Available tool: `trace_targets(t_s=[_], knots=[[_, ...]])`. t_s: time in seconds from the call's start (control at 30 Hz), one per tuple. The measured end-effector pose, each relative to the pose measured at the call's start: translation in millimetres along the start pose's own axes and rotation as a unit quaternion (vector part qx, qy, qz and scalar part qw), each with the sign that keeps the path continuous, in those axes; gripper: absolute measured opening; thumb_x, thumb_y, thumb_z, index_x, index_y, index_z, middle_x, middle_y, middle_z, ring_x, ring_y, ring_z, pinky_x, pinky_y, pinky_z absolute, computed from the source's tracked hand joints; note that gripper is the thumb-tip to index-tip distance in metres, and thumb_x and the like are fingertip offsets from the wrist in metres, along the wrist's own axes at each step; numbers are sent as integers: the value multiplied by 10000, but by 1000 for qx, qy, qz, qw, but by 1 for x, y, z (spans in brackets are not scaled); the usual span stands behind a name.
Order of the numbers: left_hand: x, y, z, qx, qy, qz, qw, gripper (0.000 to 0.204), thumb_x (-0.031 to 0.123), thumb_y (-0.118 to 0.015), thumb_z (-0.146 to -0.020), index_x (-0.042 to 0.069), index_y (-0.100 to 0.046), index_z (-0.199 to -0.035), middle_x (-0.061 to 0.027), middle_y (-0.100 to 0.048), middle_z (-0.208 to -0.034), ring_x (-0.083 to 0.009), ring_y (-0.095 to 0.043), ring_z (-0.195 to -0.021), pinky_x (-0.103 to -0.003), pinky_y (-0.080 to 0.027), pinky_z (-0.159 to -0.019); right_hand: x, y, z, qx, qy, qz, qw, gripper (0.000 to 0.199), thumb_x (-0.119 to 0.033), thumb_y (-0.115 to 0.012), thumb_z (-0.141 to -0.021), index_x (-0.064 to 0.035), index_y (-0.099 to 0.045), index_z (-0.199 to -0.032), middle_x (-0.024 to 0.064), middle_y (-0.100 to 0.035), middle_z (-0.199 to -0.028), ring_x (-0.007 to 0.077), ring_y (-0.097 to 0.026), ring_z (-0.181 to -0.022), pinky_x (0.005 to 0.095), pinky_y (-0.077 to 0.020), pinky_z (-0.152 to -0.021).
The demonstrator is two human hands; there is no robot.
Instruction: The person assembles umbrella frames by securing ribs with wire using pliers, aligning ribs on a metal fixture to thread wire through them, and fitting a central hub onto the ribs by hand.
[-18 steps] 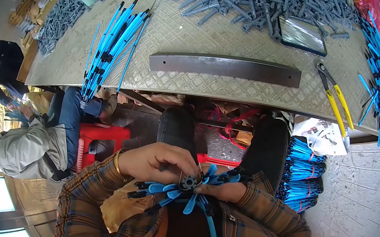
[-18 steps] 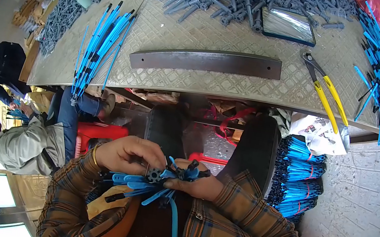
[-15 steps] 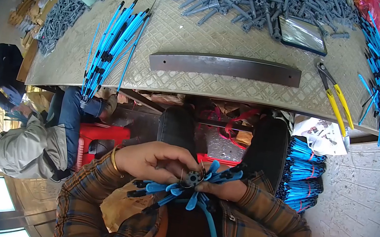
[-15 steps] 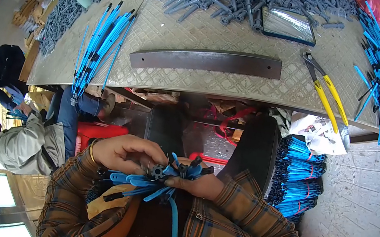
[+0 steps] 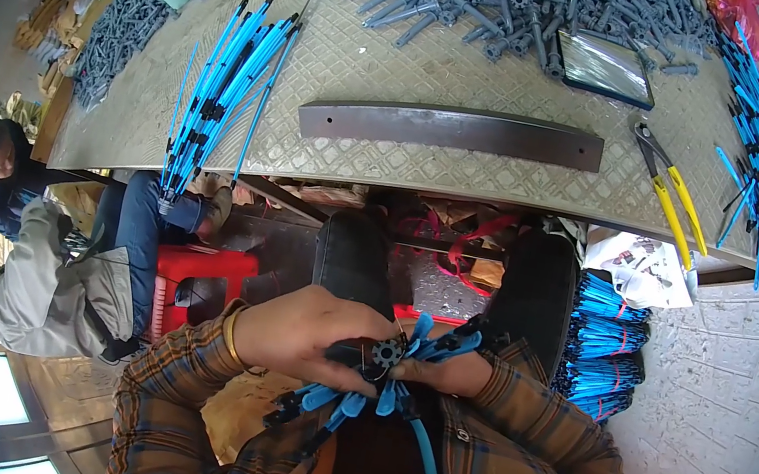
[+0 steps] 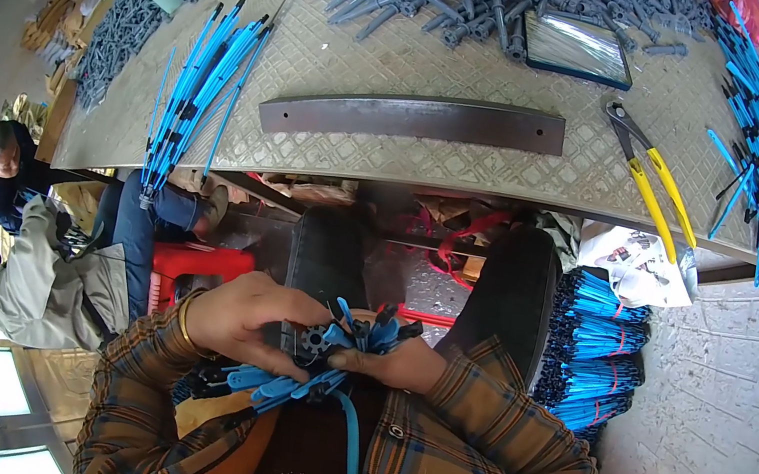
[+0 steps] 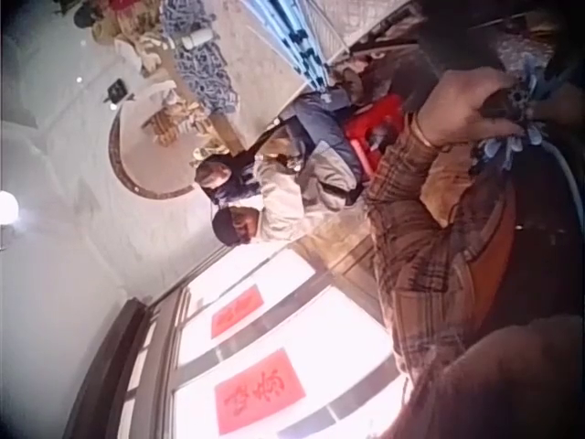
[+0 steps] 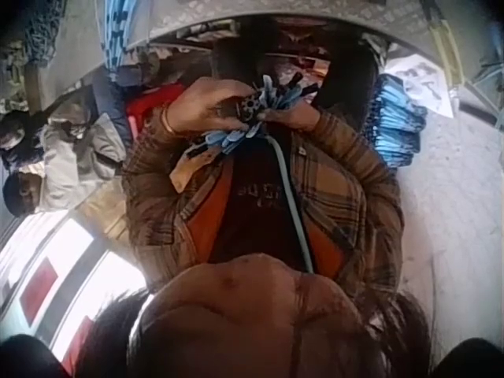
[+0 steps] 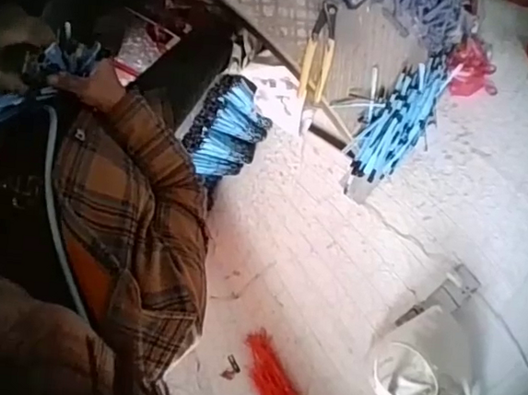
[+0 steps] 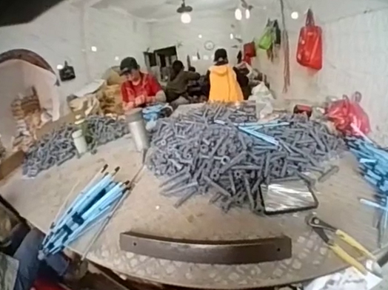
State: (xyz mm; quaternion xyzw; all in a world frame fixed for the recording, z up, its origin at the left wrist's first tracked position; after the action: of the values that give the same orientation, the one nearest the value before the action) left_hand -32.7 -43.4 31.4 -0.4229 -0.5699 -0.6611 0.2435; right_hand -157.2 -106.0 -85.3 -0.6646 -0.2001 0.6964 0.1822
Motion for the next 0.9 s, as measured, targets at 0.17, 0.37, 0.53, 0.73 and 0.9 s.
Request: trace_targets(t_s=[0.17, 0.37, 0.53, 0.73, 0.9], knots=[[2, -5, 3, 85, -92, -133, 983, 402, 202, -766, -642, 13, -584, -947, -114, -619, -813, -265, -630, -673, -319, -491, -546, 0, -3, -4, -25, 38, 37, 998, 333, -169, -681, -792, -34, -555, -1069, 27, -578, -945, 108, -527, -905, 267, -439, -804], [3, -10, 7, 123, -116, -169, 971, 360, 222, -754, -645, 22, -601, -903, -97, -608, -793, -229, -602, -606, -300, -463, -498, 2, -2, 0, -16, 28, 24, 999, 327, -236, -681, -796, -37, -540, -1014, 8, -543, -885, 86, -502, -847, 246, -425, -759], [8, -9, 10, 146, -117, -174, 967, 340, 224, -756, -641, 26, -607, -874, -86, -598, -767, -213, -582, -569, -293, -447, -477, -3, -4, 2, 26, 43, -54, 997, 324, -301, -659, -812, -55, -521, -970, -16, -507, -826, 71, -480, -805, 233, -412, -714], [9, -11, 11, 159, -108, -167, 967, 341, 218, -762, -635, 30, -607, -872, -83, -595, -760, -212, -582, -567, -294, -451, -477, 3, -1, 5, 31, 17, -68, 997, 281, -310, -635, -832, -74, -520, -931, -38, -474, -780, 57, -455, -757, 227, -394, -667], [9, -13, 12, 151, -93, -157, 971, 349, 218, -769, -632, 32, -608, -879, -88, -601, -771, -217, -595, -587, -291, -464, -496, 5, -2, 4, 7, 45, -21, 999, 259, -303, -631, -836, -79, -516, -896, -47, -461, -772, 49, -433, -736, 221, -381, -652]])
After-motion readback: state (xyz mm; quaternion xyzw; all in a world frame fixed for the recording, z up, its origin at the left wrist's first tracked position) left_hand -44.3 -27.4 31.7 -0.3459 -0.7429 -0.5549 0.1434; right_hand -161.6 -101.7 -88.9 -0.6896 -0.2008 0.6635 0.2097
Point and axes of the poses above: each hand's wrist, its own z-axis away from the middle knuckle, its own y-axis out of the back of the hand, x = y × z, the point moved 4 cm from there along -z, towards the middle knuckle
